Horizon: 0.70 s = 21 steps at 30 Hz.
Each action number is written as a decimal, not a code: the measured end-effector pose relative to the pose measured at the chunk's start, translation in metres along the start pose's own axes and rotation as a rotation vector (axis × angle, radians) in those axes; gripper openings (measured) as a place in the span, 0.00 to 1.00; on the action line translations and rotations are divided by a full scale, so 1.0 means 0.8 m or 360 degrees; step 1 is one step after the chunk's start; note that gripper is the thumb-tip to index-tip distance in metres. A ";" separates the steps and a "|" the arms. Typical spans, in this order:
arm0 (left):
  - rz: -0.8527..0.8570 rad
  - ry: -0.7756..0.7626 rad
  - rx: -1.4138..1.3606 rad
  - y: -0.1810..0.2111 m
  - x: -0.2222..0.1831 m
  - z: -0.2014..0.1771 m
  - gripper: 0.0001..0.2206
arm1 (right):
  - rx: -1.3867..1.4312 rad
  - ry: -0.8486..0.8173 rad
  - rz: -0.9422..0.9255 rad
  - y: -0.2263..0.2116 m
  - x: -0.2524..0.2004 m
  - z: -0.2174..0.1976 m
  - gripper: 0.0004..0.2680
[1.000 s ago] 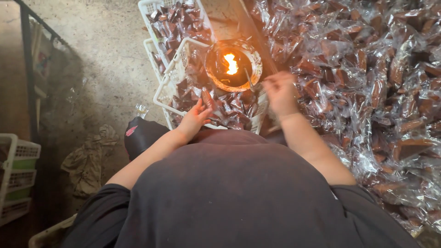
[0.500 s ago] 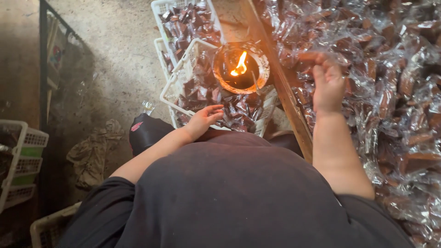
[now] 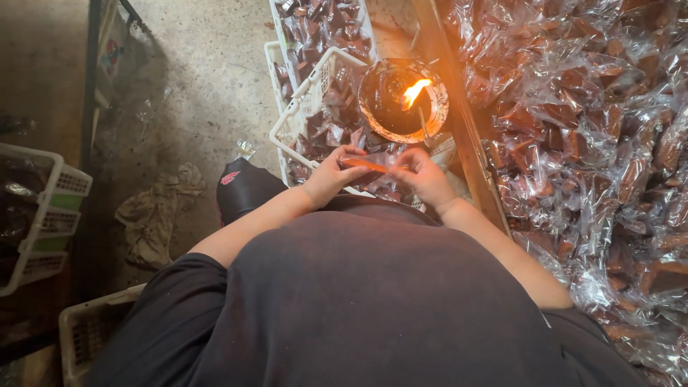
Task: Sealing plastic bags containing baked goods using a stationary flame source.
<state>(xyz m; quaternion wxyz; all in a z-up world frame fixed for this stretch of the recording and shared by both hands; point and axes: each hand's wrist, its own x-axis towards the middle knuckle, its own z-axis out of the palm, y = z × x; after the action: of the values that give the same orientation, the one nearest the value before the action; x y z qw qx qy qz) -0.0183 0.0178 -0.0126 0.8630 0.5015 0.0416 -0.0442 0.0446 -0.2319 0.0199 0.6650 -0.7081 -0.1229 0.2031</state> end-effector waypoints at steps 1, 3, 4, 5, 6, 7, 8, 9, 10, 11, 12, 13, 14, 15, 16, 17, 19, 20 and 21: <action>0.0000 -0.0001 -0.0001 -0.005 0.003 -0.003 0.21 | -0.0001 0.0001 0.0000 -0.015 -0.006 0.013 0.11; -0.0137 0.0009 -0.0090 -0.015 0.008 -0.010 0.13 | -0.0370 0.0260 -0.0154 -0.045 -0.019 0.038 0.03; -0.0138 0.0011 -0.0091 -0.011 0.006 -0.009 0.13 | -0.0370 0.0259 -0.0152 -0.043 -0.015 0.035 0.03; -0.0168 0.0022 -0.0110 -0.006 0.005 -0.009 0.11 | -0.0434 0.0339 -0.0291 -0.041 -0.011 0.032 0.07; -0.0200 0.0033 -0.0131 -0.003 0.004 -0.007 0.09 | -0.0500 0.0420 -0.0427 -0.038 -0.008 0.028 0.12; -0.0204 0.0034 -0.0133 0.000 0.000 -0.004 0.09 | -0.0500 0.0420 -0.0423 -0.036 -0.007 0.029 0.12; -0.0201 -0.0005 -0.0100 0.004 -0.003 0.000 0.09 | -0.0360 0.0210 -0.0393 -0.035 -0.005 0.030 0.25; -0.0198 -0.0045 -0.0068 0.009 -0.005 0.004 0.09 | -0.0218 0.0000 -0.0362 -0.034 -0.003 0.031 0.38; -0.0200 -0.0050 -0.0069 0.008 -0.003 0.003 0.09 | -0.0220 0.0005 -0.0361 -0.027 -0.005 0.032 0.38; -0.0184 -0.0092 0.0014 0.007 0.000 0.002 0.08 | -0.0254 0.0102 -0.0320 -0.020 -0.007 0.033 0.26; -0.0167 -0.0128 0.0095 0.006 0.001 0.000 0.07 | -0.0286 0.0191 -0.0278 -0.013 -0.009 0.035 0.16; -0.0167 -0.0126 0.0092 0.008 0.000 0.003 0.07 | -0.0288 0.0188 -0.0276 -0.022 -0.010 0.039 0.16; -0.0138 -0.0121 0.0110 0.010 -0.001 0.006 0.06 | -0.0384 0.0342 -0.0276 -0.029 -0.011 0.044 0.10; -0.0110 -0.0117 0.0128 0.011 -0.002 0.009 0.06 | -0.0480 0.0496 -0.0277 -0.036 -0.012 0.048 0.06; -0.0112 -0.0108 0.0126 0.006 0.000 0.006 0.06 | -0.0479 0.0488 -0.0273 -0.041 -0.017 0.047 0.06; -0.0074 -0.0086 0.0224 0.001 0.002 0.003 0.06 | -0.0592 0.0303 -0.0148 -0.045 -0.021 0.047 0.15; -0.0027 -0.0060 0.0329 -0.011 0.012 -0.004 0.06 | -0.0700 0.0111 -0.0036 -0.034 -0.014 0.040 0.26; -0.0011 -0.0036 0.0252 -0.021 0.016 -0.006 0.06 | -0.0682 0.0123 0.0020 -0.017 -0.007 0.035 0.16; 0.0004 -0.0012 0.0174 -0.031 0.022 -0.008 0.06 | -0.0663 0.0136 0.0076 0.000 0.001 0.028 0.06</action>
<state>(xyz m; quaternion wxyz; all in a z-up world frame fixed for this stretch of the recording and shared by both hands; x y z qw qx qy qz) -0.0044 0.0108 -0.0391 0.8345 0.5478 0.0353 -0.0473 0.0350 -0.2114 0.0190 0.5040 -0.8409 -0.1171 0.1589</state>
